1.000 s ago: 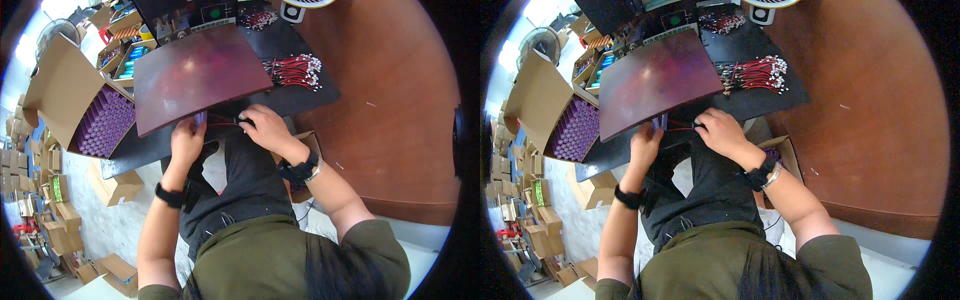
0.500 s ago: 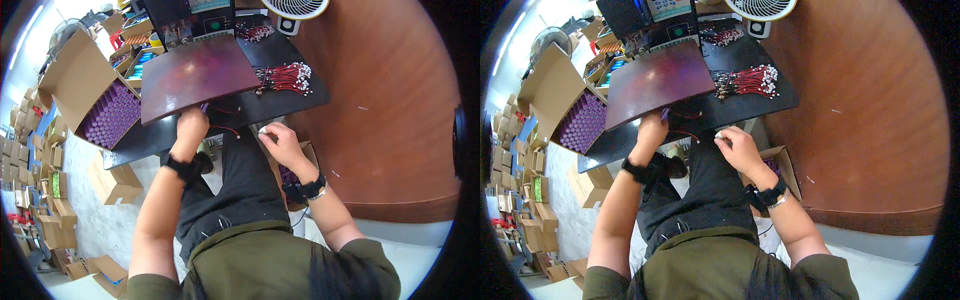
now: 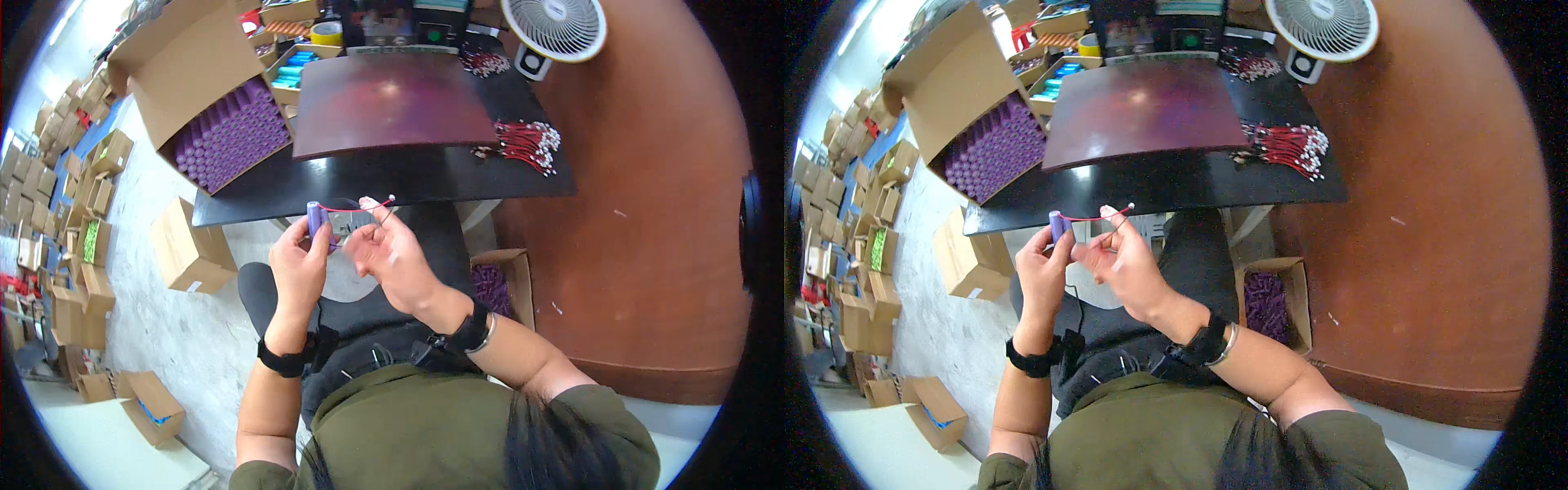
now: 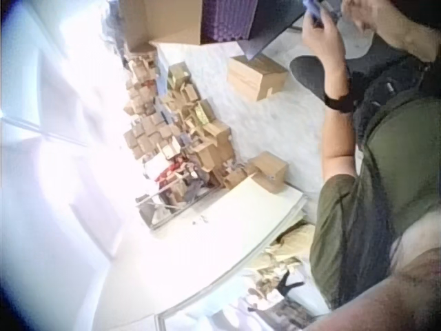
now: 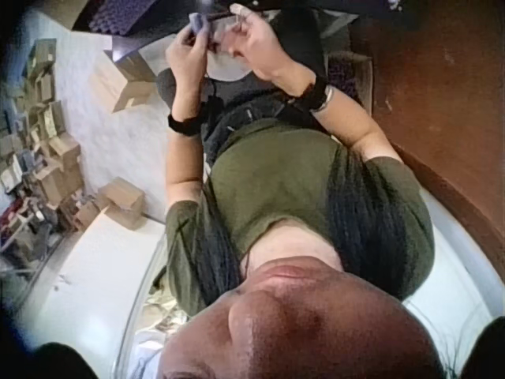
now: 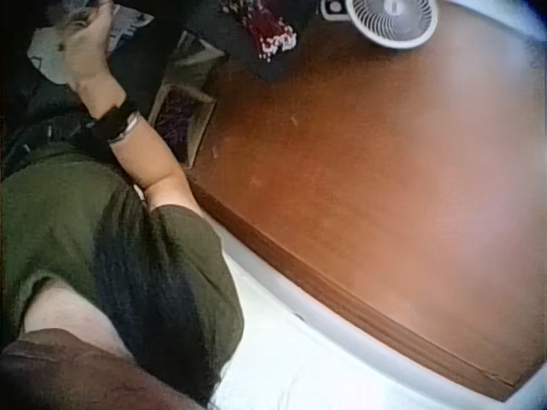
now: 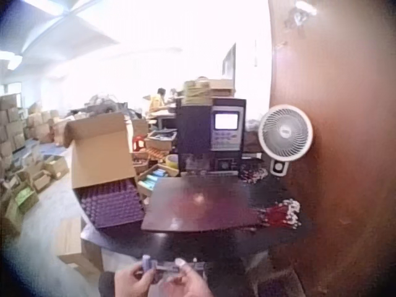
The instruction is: The user is welding wires to batteries and assembling small circuit boards for battery packs.
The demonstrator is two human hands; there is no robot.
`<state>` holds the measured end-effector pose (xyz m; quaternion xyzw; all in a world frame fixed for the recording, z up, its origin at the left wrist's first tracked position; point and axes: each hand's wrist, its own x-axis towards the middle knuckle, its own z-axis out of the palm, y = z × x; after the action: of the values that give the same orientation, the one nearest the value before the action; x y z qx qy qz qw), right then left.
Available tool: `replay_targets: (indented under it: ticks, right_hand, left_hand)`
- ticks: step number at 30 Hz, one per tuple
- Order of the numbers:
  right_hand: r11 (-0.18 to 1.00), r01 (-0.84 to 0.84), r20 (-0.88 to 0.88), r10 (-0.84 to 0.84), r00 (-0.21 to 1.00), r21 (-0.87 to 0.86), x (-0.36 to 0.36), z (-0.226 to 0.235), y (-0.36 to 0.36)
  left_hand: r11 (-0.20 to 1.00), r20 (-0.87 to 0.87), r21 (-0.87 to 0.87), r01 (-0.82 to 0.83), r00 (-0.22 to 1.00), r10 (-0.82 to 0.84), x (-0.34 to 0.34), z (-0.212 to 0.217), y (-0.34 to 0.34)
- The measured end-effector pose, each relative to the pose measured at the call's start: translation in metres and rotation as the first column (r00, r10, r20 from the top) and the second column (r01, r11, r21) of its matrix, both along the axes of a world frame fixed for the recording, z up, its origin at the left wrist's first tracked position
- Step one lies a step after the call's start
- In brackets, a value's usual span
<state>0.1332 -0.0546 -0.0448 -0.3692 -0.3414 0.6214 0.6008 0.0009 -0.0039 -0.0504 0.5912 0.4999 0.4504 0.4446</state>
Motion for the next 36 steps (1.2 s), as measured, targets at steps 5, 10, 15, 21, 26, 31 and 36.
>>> replay_targets:
  ticks: [5,10,15,21,26,31,36]
  right_hand:
    - [0.965,-0.240,-0.355,0.187,0.916,-0.109,-0.037,0.006,0.031]
    - [0.952,-0.305,-0.042,0.307,0.951,0.031,-0.090,0.035,0.056]
    - [0.902,-0.377,0.476,0.242,0.845,0.210,-0.144,0.061,0.080]
    - [0.837,-0.495,0.759,0.162,0.631,0.234,-0.168,0.037,0.105]
    - [0.688,-0.722,0.766,0.426,0.481,0.071,-0.190,0.017,0.158]
    - [0.722,-0.685,0.716,0.527,0.458,-0.094,-0.234,0.029,0.186]
    - [0.705,-0.593,0.407,0.709,0.576,-0.389,-0.277,0.067,0.196]
  left_hand:
    - [0.957,0.143,0.211,-0.200,0.975,0.172,-0.060,-0.032,-0.012]
    - [0.879,0.183,0.365,-0.307,0.949,0.255,-0.110,-0.022,0.005]
    - [0.959,0.559,0.152,-0.240,0.821,0.117,-0.153,-0.016,0.025]
    - [0.983,0.870,-0.108,0.151,0.493,0.019,-0.165,-0.051,0.044]
    - [0.914,0.760,-0.156,0.375,0.637,-0.132,-0.195,-0.079,0.089]
    - [0.857,0.791,-0.399,0.326,0.595,0.142,-0.231,-0.045,0.130]
    - [0.886,0.472,-0.463,0.010,0.849,0.237,-0.285,-0.004,0.143]
